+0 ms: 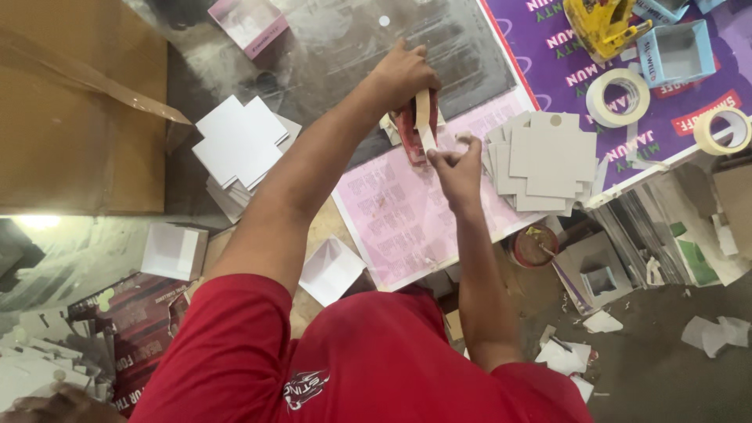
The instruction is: The person assembles small white cardboard boxes by folding flaps and securing them with adhesive tape. They repeatedly pick up flat pieces, fold them into box shapes, apply tape, and place the finished boxes into a larger container.
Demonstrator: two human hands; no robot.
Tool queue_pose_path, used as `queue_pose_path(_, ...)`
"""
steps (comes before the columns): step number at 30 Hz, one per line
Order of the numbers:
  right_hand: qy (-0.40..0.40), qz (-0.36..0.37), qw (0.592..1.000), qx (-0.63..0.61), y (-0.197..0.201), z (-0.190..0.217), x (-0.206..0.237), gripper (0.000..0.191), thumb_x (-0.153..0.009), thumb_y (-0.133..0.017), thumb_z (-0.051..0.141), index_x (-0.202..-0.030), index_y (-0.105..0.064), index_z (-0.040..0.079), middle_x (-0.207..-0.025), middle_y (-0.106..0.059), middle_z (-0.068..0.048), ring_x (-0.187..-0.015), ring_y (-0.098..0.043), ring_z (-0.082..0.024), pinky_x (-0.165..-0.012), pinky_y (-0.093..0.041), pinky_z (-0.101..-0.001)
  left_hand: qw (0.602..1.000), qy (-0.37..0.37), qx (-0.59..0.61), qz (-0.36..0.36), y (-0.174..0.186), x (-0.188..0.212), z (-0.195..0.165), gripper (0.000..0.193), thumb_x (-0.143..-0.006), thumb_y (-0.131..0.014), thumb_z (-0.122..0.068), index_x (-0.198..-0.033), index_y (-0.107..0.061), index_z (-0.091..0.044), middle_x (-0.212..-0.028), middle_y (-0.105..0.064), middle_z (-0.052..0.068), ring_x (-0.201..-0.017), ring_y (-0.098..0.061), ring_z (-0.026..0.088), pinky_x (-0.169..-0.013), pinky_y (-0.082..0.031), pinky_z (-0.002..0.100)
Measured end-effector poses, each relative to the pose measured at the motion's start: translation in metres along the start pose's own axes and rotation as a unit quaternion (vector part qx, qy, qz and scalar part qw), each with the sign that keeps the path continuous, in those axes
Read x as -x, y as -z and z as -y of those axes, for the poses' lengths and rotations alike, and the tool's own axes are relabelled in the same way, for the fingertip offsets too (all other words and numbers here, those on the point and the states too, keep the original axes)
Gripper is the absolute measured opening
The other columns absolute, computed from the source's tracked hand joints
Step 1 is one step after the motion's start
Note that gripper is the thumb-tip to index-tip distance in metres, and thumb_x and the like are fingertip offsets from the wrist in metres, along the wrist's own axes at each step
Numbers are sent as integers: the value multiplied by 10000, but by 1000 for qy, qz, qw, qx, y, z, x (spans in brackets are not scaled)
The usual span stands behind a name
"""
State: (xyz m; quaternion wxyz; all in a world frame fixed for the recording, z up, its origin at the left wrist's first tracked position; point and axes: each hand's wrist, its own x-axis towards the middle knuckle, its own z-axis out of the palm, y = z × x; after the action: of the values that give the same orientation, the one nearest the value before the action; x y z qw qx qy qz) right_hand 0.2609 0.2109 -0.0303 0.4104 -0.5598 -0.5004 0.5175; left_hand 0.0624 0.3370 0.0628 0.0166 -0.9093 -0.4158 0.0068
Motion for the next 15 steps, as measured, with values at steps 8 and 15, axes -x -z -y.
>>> queue_pose_path(8, 84, -127, 870, 469, 5, -20, 14, 699, -772, -843, 21, -1261, -359, -98, -779, -689, -228, -726, -695, -392, -674, -522, -443, 999, 20, -8, 30, 2, -2, 2, 437, -674, -849, -168, -1060, -767, -355, -1030, -740, -68, -1162, -592, 239, -962, -389, 599)
queue_pose_path(15, 27, -44, 995, 86, 44, -34, 73, 682, -896, -756, -13, -1443, -351, 20, -970, -727, -128, -871, -741, -205, -801, -601, -327, 991, 65, 91, -67, -29, 34, -39, 356, -806, -805, -220, -1155, -732, -209, -1064, -725, 98, -1109, -617, 360, -901, -421, 627)
